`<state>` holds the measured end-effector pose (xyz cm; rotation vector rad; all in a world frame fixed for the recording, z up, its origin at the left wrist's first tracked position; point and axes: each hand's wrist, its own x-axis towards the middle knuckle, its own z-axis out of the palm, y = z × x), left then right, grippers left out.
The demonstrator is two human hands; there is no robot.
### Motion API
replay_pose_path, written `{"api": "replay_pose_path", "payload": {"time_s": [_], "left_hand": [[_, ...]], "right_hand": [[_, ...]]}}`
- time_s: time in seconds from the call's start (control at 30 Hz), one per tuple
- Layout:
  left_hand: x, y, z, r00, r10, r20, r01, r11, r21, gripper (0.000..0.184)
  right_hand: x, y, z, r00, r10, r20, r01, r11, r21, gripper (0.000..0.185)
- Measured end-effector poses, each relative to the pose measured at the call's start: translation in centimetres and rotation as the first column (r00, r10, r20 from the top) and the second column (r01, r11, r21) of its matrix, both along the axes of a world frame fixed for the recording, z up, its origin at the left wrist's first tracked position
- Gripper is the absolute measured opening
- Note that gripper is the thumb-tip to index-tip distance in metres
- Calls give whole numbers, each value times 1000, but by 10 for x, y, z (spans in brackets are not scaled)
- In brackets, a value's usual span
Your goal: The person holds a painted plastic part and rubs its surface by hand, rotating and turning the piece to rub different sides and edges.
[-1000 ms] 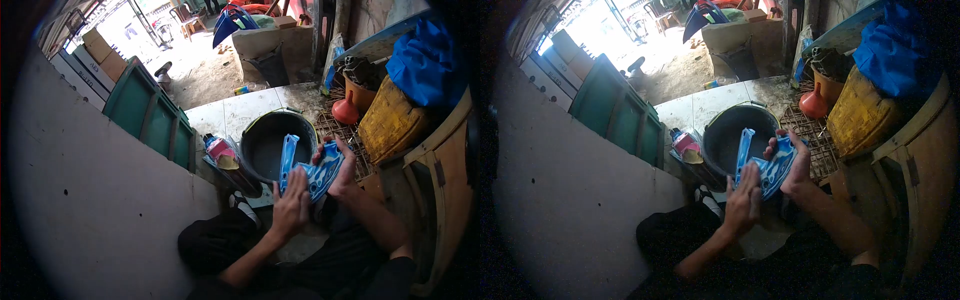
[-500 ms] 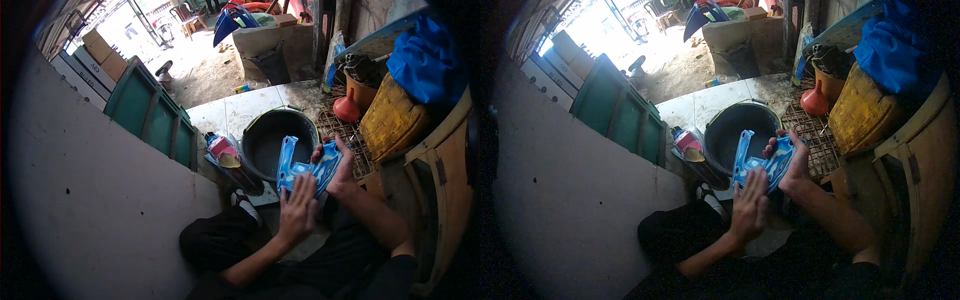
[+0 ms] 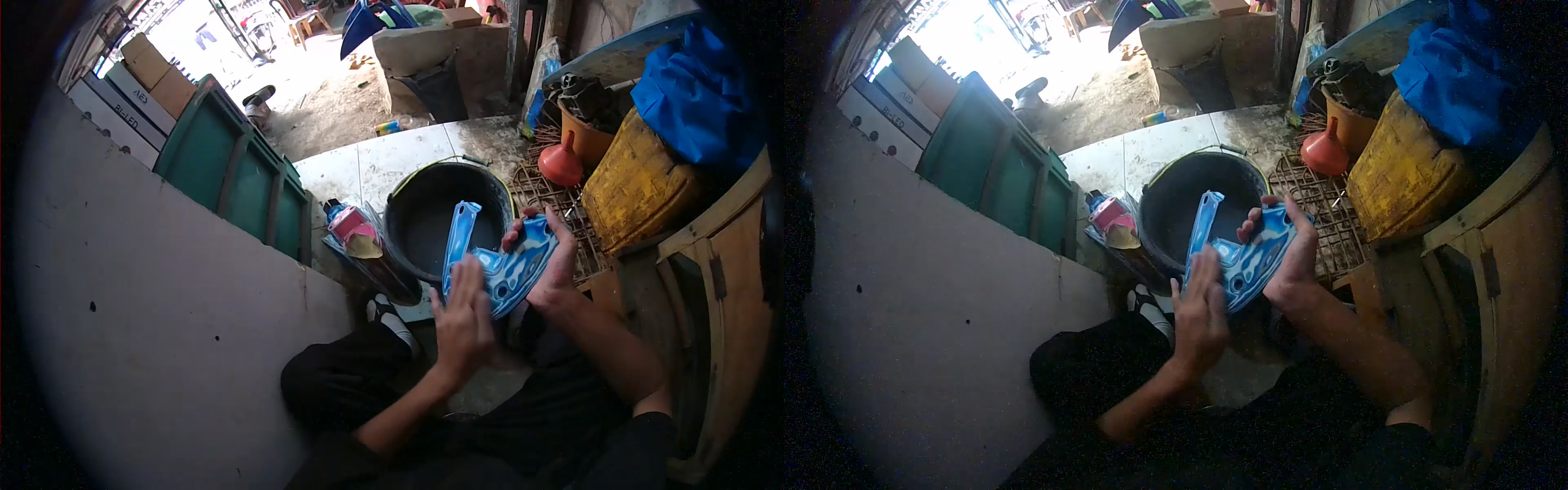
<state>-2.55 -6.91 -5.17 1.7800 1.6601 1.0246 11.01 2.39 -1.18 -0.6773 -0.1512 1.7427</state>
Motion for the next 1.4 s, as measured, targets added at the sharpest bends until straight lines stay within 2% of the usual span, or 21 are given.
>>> {"api": "replay_pose_path", "payload": {"time_s": [0.07, 0.1, 0.17, 0.2, 0.27, 0.37, 0.47, 0.5, 0.53, 0.6, 0.63, 0.7, 0.8, 0.87, 0.93, 1.0, 1.03, 1.2, 1.27, 1.33, 1.4], "left_hand": [[-8, 10, 4, 988, 99, 119, -74, 977, -200, 51], [-6, 4, 1, 988, 101, 113, -78, 978, -193, 51], [7, -22, -12, 983, -125, -134, 145, 978, 149, 52], [14, -31, -3, 969, -182, -165, 209, 964, 166, 52], [11, -27, -7, 953, -163, -257, 214, 959, 185, 52], [-3, 2, 5, 1000, 18, 4, -18, 998, -67, 52], [-2, -2, 2, 1000, 27, -11, -28, 998, -57, 52], [2, -13, -1, 996, -82, -22, 83, 995, 63, 53], [8, -21, -5, 974, -154, -165, 179, 972, 150, 52], [13, -27, -1, 950, -169, -263, 228, 950, 214, 52], [11, -20, -1, 950, -169, -262, 230, 947, 225, 52], [3, -4, 1, 997, -30, -69, 31, 1000, 5, 51], [1, -7, -2, 999, -8, -34, 7, 999, -31, 51], [11, -29, -8, 974, -164, -158, 188, 971, 147, 51], [15, -30, -7, 958, -152, -243, 203, 958, 201, 52], [8, -17, -4, 974, -79, -213, 104, 988, 111, 52], [7, -9, 4, 999, -10, -35, 9, 1000, -16, 52], [9, -29, -9, 984, -165, -65, 173, 972, 157, 55], [6, -27, -8, 966, -162, -203, 194, 970, 149, 55], [4, -5, 3, 998, 26, 62, -24, 999, -43, 52], [-3, 5, 0, 984, 112, 137, -87, 981, -173, 52]], "right_hand": [[-2, 0, 5, 1000, -8, 30, 8, 1000, -13, 32], [-1, 2, 2, 1000, 6, 21, -6, 1000, -18, 31], [0, 4, -3, 1000, 17, 7, -17, 1000, -10, 31], [0, 4, -4, 1000, 24, 0, -24, 1000, -12, 31], [0, 3, -2, 1000, 19, -10, -19, 999, -33, 31], [-1, 2, 3, 1000, -15, -7, 15, 1000, 11, 32], [-1, 2, 1, 1000, 2, 8, -2, 1000, -8, 32], [-2, 1, 2, 999, 5, 34, -5, 1000, -13, 32], [-2, 0, 1, 1000, 2, 30, -1, 1000, -5, 32], [-2, 0, -3, 1000, -7, 21, 7, 1000, -23, 32], [-2, 2, -5, 1000, -20, -6, 20, 999, -38, 32], [-5, -1, -2, 1000, -22, 23, 22, 999, -32, 32], [-11, -4, -5, 999, -15, 46, 17, 999, -41, 30], [-10, -5, -11, 998, 59, 5, -59, 997, -53, 29], [-9, -5, -12, 996, 68, 54, -64, 995, -78, 28], [-12, -3, -11, 999, -7, 43, 10, 998, -58, 28], [-12, -4, -7, 999, -3, 36, 5, 999, -51, 28], [-9, -4, -7, 999, 20, 36, -18, 998, -57, 28], [-9, -3, -7, 999, -17, 49, 21, 997, -76, 27], [-11, -7, -1, 999, -11, 47, 14, 998, -65, 28], [-14, -10, 7, 997, 16, 72, -14, 999, -33, 28]]}}
